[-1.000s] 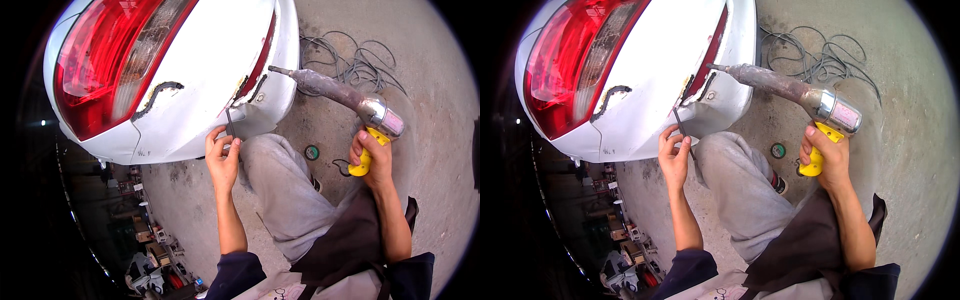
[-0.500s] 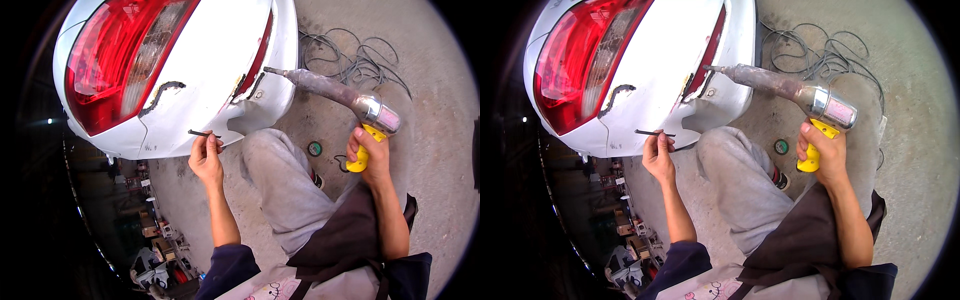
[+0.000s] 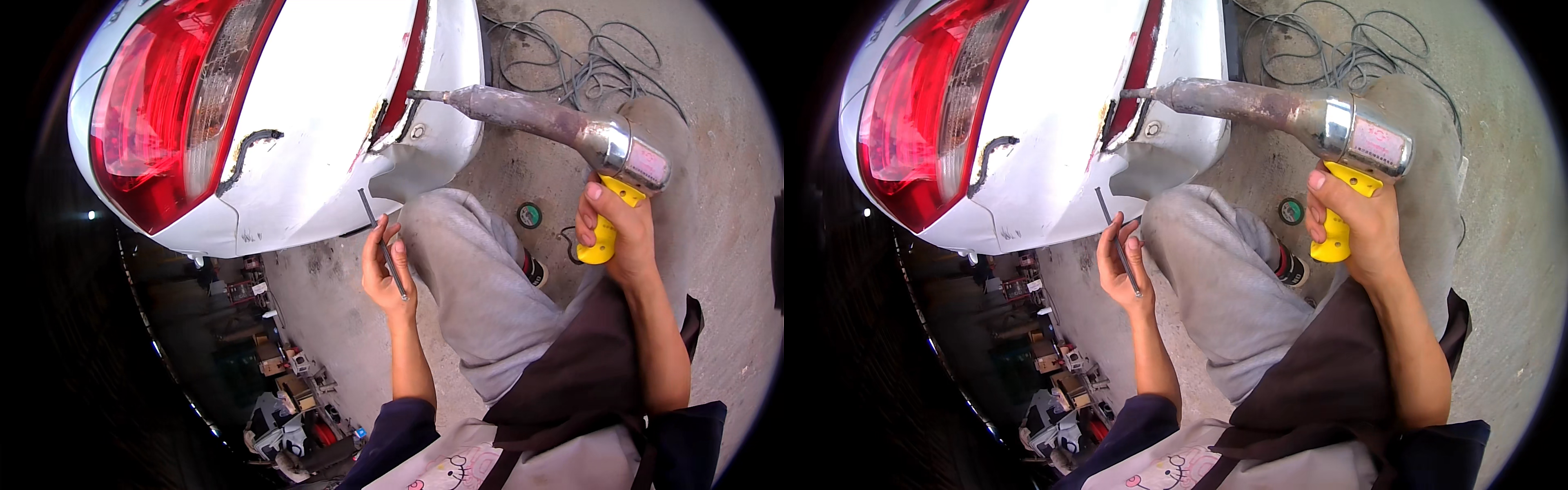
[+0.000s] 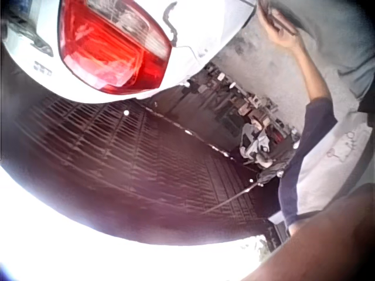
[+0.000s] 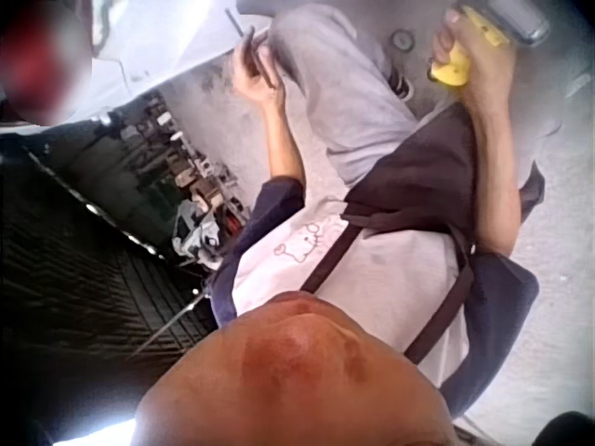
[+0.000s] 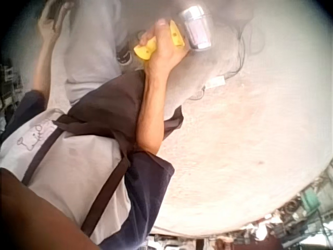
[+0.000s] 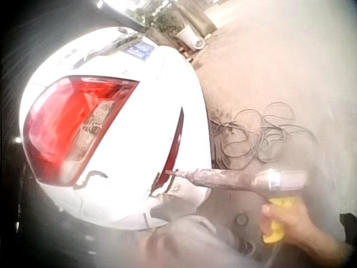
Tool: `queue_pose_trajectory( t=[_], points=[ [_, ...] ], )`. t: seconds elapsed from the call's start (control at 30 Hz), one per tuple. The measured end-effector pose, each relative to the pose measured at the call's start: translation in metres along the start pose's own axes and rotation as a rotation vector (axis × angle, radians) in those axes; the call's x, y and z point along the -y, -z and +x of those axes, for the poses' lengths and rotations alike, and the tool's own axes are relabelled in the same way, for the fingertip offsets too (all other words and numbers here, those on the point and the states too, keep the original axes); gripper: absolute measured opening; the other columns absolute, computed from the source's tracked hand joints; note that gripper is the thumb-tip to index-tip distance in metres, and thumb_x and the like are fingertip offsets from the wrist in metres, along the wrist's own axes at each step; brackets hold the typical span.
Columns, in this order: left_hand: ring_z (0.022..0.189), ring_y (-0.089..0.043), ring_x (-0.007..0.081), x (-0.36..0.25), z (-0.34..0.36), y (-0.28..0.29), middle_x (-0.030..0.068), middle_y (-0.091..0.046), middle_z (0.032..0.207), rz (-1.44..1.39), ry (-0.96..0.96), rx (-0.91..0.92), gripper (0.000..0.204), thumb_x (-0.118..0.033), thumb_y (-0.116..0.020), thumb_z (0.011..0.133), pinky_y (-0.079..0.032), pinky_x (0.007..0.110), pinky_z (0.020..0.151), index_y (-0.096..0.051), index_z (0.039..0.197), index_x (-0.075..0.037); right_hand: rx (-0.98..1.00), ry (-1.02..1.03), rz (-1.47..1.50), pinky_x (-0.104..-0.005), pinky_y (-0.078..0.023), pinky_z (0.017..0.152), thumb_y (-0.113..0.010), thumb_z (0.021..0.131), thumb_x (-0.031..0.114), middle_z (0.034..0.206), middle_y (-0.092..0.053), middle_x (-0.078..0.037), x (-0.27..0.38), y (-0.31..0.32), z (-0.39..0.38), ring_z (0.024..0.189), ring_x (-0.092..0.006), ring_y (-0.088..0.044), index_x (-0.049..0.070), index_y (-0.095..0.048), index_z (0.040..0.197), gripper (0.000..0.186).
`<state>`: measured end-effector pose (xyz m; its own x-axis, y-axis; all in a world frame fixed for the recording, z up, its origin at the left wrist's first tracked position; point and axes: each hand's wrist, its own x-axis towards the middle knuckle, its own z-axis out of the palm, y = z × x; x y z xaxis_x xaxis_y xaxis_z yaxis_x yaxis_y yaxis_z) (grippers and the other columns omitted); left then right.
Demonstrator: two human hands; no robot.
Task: The person uses a heat gun and a metal rod to apply heat and pressure to a damaged area on the rear bumper of a white car. They repeatedly heat the plastic and push the rod into the crack to reshape the material.
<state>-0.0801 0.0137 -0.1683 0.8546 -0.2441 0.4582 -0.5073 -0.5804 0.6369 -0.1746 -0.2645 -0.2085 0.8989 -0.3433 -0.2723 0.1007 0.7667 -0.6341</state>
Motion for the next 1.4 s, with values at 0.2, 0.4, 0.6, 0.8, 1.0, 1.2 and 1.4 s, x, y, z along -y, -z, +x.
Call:
queue_pose_trajectory(
  t=[0.2, 0.4, 0.6, 0.8, 1.0, 1.2, 1.4],
  points=[
    [0.112, -0.058, 0.0282, -0.014, 0.011, 0.001, 0.0166, -0.058, 0.126, -0.094, 0.037, 0.138, 0.033, 0.002, -0.048, 0.091, -0.048, 0.035, 0.089, -0.054, 0.124, 0.004, -0.003, -0.048, 0.035, -0.0258, -0.039, 0.045, -0.066, 0.081, 0.014, 0.061, -0.051, -0.004, 0.003, -0.002, -0.002, 0.047, -0.0113, -0.047, 0.001, -0.056, 0.085, 0.017],
    [0.092, -0.066, 0.0248, -0.013, 0.022, -0.011, 0.0195, -0.062, 0.113, -0.106, 0.172, -0.1, 0.021, -0.007, -0.052, 0.095, -0.053, 0.028, 0.068, -0.057, 0.112, 0.006, 0.005, -0.127, 0.033, -0.0259, -0.039, 0.045, -0.067, 0.081, 0.016, 0.06, -0.052, -0.004, -0.007, -0.004, 0.001, 0.046, -0.0117, -0.048, 0.002, -0.057, 0.082, 0.017],
    [0.069, -0.059, 0.0132, 0.018, 0.035, -0.019, 0.0165, -0.062, 0.102, -0.374, 0.167, -0.311, 0.024, -0.002, -0.057, 0.091, -0.045, 0.021, 0.052, -0.044, 0.111, 0.0, 0.027, -0.153, 0.013, -0.0262, -0.038, 0.044, -0.066, 0.081, 0.017, 0.06, -0.051, -0.004, -0.01, -0.005, 0.003, 0.045, -0.0123, -0.048, 0.002, -0.055, 0.083, 0.019],
    [0.072, -0.046, 0.0055, 0.035, 0.049, -0.037, 0.0061, -0.06, 0.102, -0.183, 0.19, -0.413, 0.04, -0.009, -0.073, 0.082, -0.04, 0.019, 0.066, -0.054, 0.116, 0.003, 0.03, -0.166, 0.017, -0.0266, -0.039, 0.045, -0.066, 0.081, 0.015, 0.059, -0.051, -0.005, -0.005, -0.005, 0.004, 0.046, -0.0132, -0.049, 0.002, -0.055, 0.079, 0.017],
    [0.067, -0.046, 0.0061, 0.043, 0.057, -0.04, 0.0044, -0.062, 0.095, -0.134, 0.228, -0.414, 0.027, -0.006, -0.071, 0.082, -0.041, 0.021, 0.063, -0.059, 0.105, 0.003, 0.003, -0.136, 0.014, -0.0262, -0.039, 0.044, -0.064, 0.082, 0.016, 0.06, -0.049, -0.005, -0.004, -0.006, 0.004, 0.046, -0.0132, -0.047, 0.001, -0.053, 0.086, 0.019],
    [0.066, -0.049, 0.0055, 0.052, 0.059, -0.039, 0.0023, -0.063, 0.086, -0.089, 0.28, -0.42, 0.012, -0.002, -0.066, 0.083, -0.041, 0.021, 0.061, -0.061, 0.093, 0.001, 0.025, -0.079, 0.009, -0.025, -0.037, 0.043, -0.062, 0.085, 0.017, 0.061, -0.046, -0.005, -0.009, 0.0, 0.005, 0.045, -0.0129, -0.045, 0.002, -0.05, 0.094, 0.021],
    [0.063, -0.051, 0.0052, 0.047, 0.055, -0.048, 0.0023, -0.061, 0.078, -0.127, 0.228, -0.484, 0.009, 0.0, -0.065, 0.083, -0.041, 0.02, 0.058, -0.059, 0.089, 0.0, 0.045, -0.046, 0.015, -0.0275, -0.038, 0.043, -0.063, 0.083, 0.016, 0.06, -0.048, -0.006, -0.01, -0.009, 0.005, 0.045, -0.0147, -0.047, 0.0, -0.052, 0.088, 0.02]
  ],
)
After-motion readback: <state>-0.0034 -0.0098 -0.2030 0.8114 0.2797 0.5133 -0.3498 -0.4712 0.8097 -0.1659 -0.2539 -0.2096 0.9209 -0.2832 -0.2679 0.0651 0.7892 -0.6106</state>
